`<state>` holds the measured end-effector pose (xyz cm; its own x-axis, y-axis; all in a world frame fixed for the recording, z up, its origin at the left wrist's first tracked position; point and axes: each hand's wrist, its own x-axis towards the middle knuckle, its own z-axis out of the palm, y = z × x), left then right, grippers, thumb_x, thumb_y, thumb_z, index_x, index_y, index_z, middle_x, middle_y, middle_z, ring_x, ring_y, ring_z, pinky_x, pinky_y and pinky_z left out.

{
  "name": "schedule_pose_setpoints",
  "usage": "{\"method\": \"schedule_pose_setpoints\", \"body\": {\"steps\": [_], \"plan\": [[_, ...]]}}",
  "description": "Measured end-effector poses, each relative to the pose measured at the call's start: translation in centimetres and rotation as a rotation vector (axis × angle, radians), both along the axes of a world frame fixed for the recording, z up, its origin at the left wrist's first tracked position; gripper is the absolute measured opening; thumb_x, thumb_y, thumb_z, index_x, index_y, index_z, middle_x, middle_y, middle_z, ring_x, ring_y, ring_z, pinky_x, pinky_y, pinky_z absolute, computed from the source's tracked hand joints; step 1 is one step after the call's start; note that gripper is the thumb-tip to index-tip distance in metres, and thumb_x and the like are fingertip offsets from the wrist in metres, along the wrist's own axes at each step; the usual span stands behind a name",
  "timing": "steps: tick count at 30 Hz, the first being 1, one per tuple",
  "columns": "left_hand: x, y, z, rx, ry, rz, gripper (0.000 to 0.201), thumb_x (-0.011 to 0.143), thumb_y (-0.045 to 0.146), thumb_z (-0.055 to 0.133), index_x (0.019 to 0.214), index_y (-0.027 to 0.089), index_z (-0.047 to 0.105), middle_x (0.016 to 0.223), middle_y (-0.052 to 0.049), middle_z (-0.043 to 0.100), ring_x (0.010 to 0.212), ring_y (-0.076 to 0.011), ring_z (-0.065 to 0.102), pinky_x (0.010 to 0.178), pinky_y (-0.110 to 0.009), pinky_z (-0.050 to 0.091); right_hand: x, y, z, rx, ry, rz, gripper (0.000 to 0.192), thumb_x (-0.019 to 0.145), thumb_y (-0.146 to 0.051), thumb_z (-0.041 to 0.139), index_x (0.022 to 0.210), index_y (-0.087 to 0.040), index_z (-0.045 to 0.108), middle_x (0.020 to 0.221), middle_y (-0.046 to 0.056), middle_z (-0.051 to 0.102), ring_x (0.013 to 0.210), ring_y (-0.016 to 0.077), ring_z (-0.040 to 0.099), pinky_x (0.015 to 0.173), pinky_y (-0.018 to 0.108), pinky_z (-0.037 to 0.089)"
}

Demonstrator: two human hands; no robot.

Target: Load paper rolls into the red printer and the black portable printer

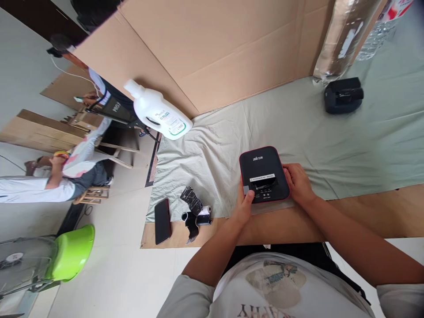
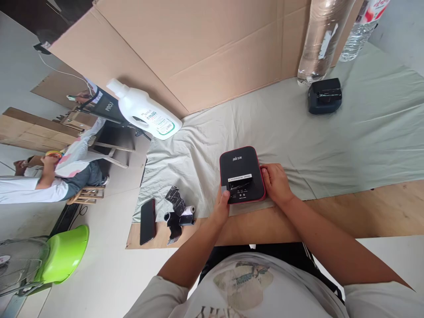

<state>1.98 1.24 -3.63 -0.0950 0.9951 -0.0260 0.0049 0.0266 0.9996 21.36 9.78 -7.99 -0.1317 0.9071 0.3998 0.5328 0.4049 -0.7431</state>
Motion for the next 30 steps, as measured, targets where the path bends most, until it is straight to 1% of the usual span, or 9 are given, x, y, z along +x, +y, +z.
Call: {"method": "schedule_pose_setpoints", "body": {"steps": [3, 6, 10, 13, 16, 19, 23, 26, 30], "plan": [[-0.2, -0.4, 0.6, 0.064, 0.034, -0.052, 0.091, 0.081, 0.07, 0.061, 0.155, 0.027, 0.029, 0.16, -0.008, 0.036, 0.153, -0.0307, 0.023, 0.127, -0.046, 0.02, 0.2, -0.6, 0.7, 0.022, 0.052, 0.028, 0.033, 0.102, -0.039, 0.035, 0.1, -0.024, 0.064, 0.091, 0.008, 0.069, 0.089, 0.025, 0.062, 0.081, 0.043, 0.051], [-1.4, -0.1, 1.0, 0.11, 0.066, -0.074, 0.1, 0.074, 0.069, 0.07, 0.155, 0.028, 0.028, 0.163, -0.008, 0.03, 0.154, -0.0323, 0.019, 0.126, -0.048, 0.022, 0.3, -1.1, 1.5, 0.057, 0.093, 0.092, 0.033, 0.102, -0.036, 0.034, 0.108, -0.024, 0.064, 0.097, 0.008, 0.07, 0.093, 0.0247, 0.063, 0.083, 0.043, 0.053], [-4.7, 1.9, 1.8, 0.048, -0.098, -0.033, 0.087, 0.078, 0.066, 0.066, 0.152, 0.031, 0.035, 0.159, -0.008, 0.038, 0.146, -0.0313, 0.039, 0.118, -0.049, 0.038, -0.1, -1.4, 1.8, 0.092, 0.037, 0.271, 0.034, 0.099, -0.036, 0.044, 0.127, -0.025, 0.06, 0.113, 0.01, 0.071, 0.106, 0.0267, 0.065, 0.091, 0.046, 0.054], [-8.5, 4.8, 2.8, -0.056, -0.273, 0.079, 0.067, 0.081, 0.061, 0.063, 0.138, 0.027, 0.055, 0.142, -0.009, 0.059, 0.132, -0.0316, 0.056, 0.108, -0.049, 0.048, -0.6, -1.5, 1.5, 0.074, -0.046, 0.381, 0.037, 0.095, -0.033, 0.052, 0.132, -0.026, 0.057, 0.117, 0.008, 0.071, 0.113, 0.0262, 0.064, 0.094, 0.046, 0.055], [-13.3, 9.1, 4.0, -0.089, -0.352, 0.232, 0.048, 0.08, 0.053, 0.066, 0.112, 0.016, 0.07, 0.113, -0.011, 0.074, 0.116, -0.0325, 0.066, 0.101, -0.048, 0.052, -0.8, -1.5, 1.1, 0.075, -0.098, 0.401, 0.034, 0.093, -0.031, 0.058, 0.126, -0.026, 0.059, 0.115, 0.007, 0.072, 0.112, 0.0266, 0.064, 0.095, 0.048, 0.056], [-18.2, 14.3, 5.0, -0.035, -0.398, 0.42, 0.035, 0.086, 0.043, 0.062, 0.103, 0.014, 0.071, 0.097, -0.01, 0.077, 0.103, -0.0282, 0.071, 0.097, -0.044, 0.054, -0.8, -1.5, 0.8, 0.101, -0.126, 0.398, 0.028, 0.092, -0.029, 0.06, 0.119, -0.025, 0.062, 0.112, 0.006, 0.073, 0.111, 0.027, 0.064, 0.093, 0.048, 0.057], [-23.5, 19.7, 5.4, -0.009, -0.415, 0.597, 0.033, 0.092, 0.04, 0.054, 0.106, 0.014, 0.068, 0.094, -0.009, 0.076, 0.09, -0.0233, 0.071, 0.09, -0.04, 0.056, -0.9, -1.4, 0.8, 0.116, -0.138, 0.402, 0.022, 0.091, -0.028, 0.061, 0.112, -0.025, 0.063, 0.109, 0.005, 0.074, 0.108, 0.0264, 0.065, 0.091, 0.047, 0.058], [-25.9, 21.7, 5.0, -0.037, -0.394, 0.679, 0.036, 0.092, 0.044, 0.053, 0.109, 0.015, 0.066, 0.092, -0.009, 0.075, 0.085, -0.0232, 0.071, 0.085, -0.042, 0.057, -0.9, -1.3, 0.9, 0.111, -0.131, 0.405, 0.02, 0.09, -0.028, 0.061, 0.11, -0.025, 0.064, 0.108, 0.004, 0.074, 0.107, 0.0257, 0.066, 0.09, 0.046, 0.058], [-27.5, 22.4, 4.4, -0.088, -0.355, 0.741, 0.034, 0.091, 0.043, 0.054, 0.106, 0.015, 0.065, 0.087, -0.007, 0.073, 0.08, -0.0234, 0.07, 0.081, -0.044, 0.057, -1.0, -1.3, 1.0, 0.084, -0.134, 0.406, 0.018, 0.091, -0.029, 0.06, 0.108, -0.026, 0.065, 0.108, 0.005, 0.075, 0.107, 0.0259, 0.067, 0.09, 0.047, 0.058]]}}
